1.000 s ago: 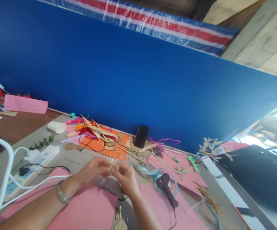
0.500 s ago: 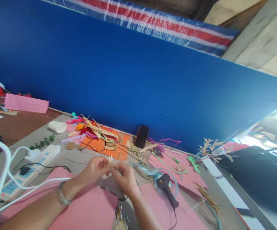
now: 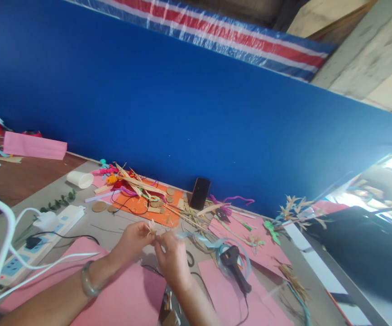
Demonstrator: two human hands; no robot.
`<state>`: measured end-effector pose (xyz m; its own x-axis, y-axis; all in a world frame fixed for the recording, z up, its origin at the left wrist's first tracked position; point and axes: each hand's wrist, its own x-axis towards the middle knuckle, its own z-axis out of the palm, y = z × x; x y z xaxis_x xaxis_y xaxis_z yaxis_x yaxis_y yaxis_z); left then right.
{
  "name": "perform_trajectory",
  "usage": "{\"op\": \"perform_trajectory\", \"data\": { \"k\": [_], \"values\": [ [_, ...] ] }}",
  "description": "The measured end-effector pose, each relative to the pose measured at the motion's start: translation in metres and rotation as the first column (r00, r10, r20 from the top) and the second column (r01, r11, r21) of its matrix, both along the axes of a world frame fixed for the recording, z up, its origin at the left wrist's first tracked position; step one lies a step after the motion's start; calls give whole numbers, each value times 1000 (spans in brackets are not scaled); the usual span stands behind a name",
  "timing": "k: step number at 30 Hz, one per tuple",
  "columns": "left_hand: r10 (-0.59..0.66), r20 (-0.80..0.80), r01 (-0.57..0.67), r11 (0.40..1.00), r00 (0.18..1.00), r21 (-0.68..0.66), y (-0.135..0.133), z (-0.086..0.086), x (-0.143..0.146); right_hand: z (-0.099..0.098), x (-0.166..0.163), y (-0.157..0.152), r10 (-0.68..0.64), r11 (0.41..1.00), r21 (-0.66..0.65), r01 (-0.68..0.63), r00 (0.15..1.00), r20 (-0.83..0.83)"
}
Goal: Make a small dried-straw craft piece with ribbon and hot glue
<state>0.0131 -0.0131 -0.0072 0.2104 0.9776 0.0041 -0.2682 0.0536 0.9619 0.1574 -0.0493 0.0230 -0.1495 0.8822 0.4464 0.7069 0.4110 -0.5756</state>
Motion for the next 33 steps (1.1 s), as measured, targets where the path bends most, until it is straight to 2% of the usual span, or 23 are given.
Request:
{"op": "perform_trajectory", "data": {
  "k": [5, 11, 16, 20, 23, 27, 29, 33],
  "values": [
    [-83, 177, 105, 987, 981, -121, 2, -3, -3, -6, 1, 1, 1, 999, 51, -6, 995, 104],
    [-40, 243, 97, 970, 969, -225, -1, -3, -1, -9, -2, 0, -15, 997, 82, 5, 993, 117],
    [-36, 272, 105, 964, 962, -245, -2, -1, 1, -9, 0, 3, 14, 999, 32, -14, 1000, 22],
    [-120, 300, 189, 959, 946, -212, -2, 6, -2, -3, 3, 5, -23, 994, -108, 8, 990, -142],
    [-216, 295, 276, 944, 931, -181, -2, 12, -6, 4, 4, 5, -35, 960, -274, -55, 949, -312],
    [-319, 250, 367, 913, 914, -179, -2, 17, -10, 10, 5, 5, -34, 868, -418, -267, 808, -588],
    [-336, 248, 383, 907, 909, -176, -3, 20, -10, 12, 7, 4, -58, 832, -450, -323, 757, -650],
    [-351, 262, 399, 902, 899, -163, -5, 24, -11, 13, 11, 4, -65, 774, -497, -393, 731, -680]
  ]
}}
